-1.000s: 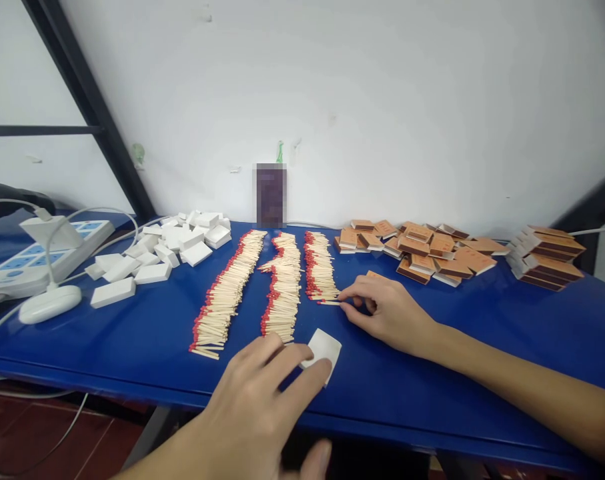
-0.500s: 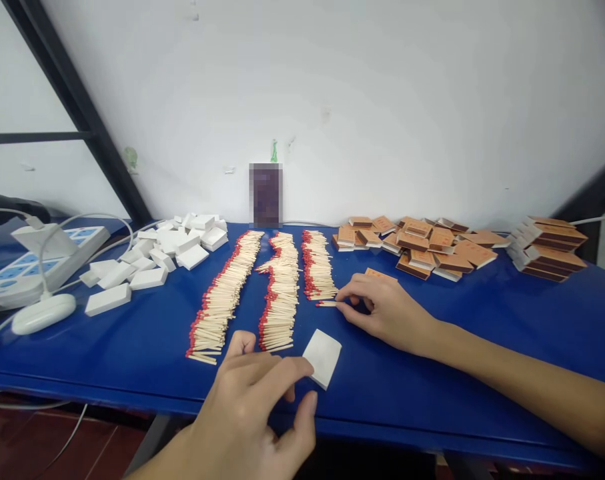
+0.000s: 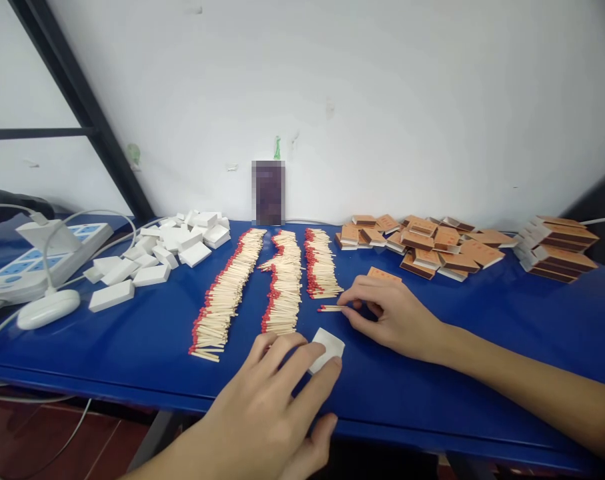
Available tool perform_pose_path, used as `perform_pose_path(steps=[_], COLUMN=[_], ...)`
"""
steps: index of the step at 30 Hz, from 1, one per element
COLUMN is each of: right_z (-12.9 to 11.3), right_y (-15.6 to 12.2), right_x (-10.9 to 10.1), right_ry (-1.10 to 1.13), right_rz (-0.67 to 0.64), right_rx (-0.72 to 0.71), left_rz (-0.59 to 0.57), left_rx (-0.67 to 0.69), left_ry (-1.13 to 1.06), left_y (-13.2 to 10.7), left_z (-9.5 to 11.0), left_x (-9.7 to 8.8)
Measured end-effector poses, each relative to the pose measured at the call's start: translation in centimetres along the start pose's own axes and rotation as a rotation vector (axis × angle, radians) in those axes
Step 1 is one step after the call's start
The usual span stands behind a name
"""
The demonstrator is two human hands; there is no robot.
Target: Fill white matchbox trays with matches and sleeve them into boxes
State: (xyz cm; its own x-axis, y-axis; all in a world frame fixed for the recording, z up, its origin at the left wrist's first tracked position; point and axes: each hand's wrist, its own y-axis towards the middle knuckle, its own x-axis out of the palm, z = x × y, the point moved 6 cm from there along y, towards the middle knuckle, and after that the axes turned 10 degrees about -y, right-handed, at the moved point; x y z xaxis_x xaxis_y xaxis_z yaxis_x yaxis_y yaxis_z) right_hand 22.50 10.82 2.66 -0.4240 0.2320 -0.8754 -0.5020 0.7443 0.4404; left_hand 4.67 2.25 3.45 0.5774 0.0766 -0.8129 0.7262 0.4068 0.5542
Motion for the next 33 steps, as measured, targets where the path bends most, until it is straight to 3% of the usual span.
perform_pose_path(steps=[6, 21, 33], right_z=[-0.7, -0.7, 0.3], right_y=[-0.1, -0.5, 0.2], right_x=[0.1, 0.0, 0.5], right_ry=[0.023, 0.039, 0.02], right_rz=[-0.038, -0.016, -0.023], right_rx=[-0.088, -0.103, 0.046], left_rz=[0.009, -0.062, -0.056], left_rx=[0.038, 0.04, 0.047], left_ry=[0.015, 0.052, 0.003], left_y=[-0.4, -0.2, -0.4], left_z=[0.1, 0.0, 0.0], left_x=[0.5, 0.8, 0.8])
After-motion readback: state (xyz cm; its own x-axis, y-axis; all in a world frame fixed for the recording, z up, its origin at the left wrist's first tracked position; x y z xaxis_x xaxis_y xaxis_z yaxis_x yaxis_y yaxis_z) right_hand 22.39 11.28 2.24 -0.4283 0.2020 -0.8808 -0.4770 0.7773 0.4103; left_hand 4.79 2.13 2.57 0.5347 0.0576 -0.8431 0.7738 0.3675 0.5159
